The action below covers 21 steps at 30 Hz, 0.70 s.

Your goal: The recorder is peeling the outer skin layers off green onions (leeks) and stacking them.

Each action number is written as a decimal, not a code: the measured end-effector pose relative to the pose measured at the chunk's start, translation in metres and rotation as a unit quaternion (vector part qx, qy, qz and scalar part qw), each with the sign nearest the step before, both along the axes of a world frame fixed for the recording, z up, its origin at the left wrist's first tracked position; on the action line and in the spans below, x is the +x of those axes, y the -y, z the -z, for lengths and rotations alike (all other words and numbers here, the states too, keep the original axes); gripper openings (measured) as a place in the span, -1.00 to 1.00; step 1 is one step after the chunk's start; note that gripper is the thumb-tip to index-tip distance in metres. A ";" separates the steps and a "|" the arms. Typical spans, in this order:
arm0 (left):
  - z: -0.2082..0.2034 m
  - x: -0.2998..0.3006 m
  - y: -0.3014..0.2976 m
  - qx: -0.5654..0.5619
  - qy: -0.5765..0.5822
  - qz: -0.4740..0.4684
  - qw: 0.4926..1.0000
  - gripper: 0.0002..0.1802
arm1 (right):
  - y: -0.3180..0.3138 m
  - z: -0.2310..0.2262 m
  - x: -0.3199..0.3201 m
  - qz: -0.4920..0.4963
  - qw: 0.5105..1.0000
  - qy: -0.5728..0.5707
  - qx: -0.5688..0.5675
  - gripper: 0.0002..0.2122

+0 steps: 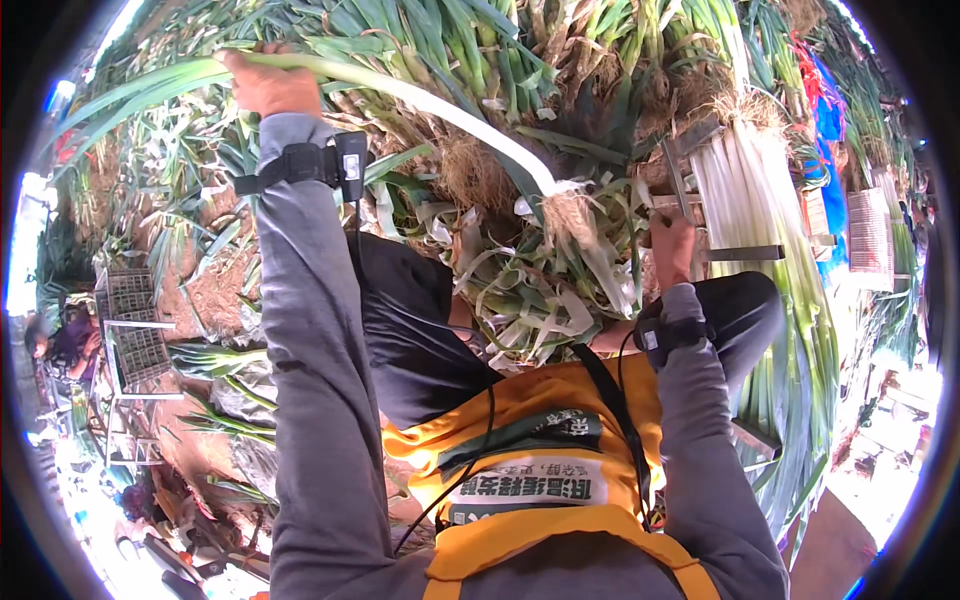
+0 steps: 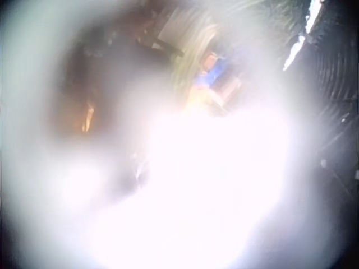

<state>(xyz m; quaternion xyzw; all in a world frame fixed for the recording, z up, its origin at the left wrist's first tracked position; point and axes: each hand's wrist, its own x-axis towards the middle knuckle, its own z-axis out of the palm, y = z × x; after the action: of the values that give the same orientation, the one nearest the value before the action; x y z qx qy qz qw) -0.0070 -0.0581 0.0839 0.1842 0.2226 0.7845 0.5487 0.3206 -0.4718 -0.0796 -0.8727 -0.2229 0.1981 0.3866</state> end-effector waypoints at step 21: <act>-0.007 0.101 0.138 -0.013 0.027 0.442 0.897 -0.44 | -0.201 -0.166 -0.143 -0.218 0.658 -0.498 0.521 -0.71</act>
<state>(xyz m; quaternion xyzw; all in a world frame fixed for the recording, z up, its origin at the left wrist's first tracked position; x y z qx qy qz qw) 0.0936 -0.1962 0.0906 0.2353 0.1133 0.4630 0.8470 0.1780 -0.2707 0.0867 -0.2260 -0.2481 0.5330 0.7767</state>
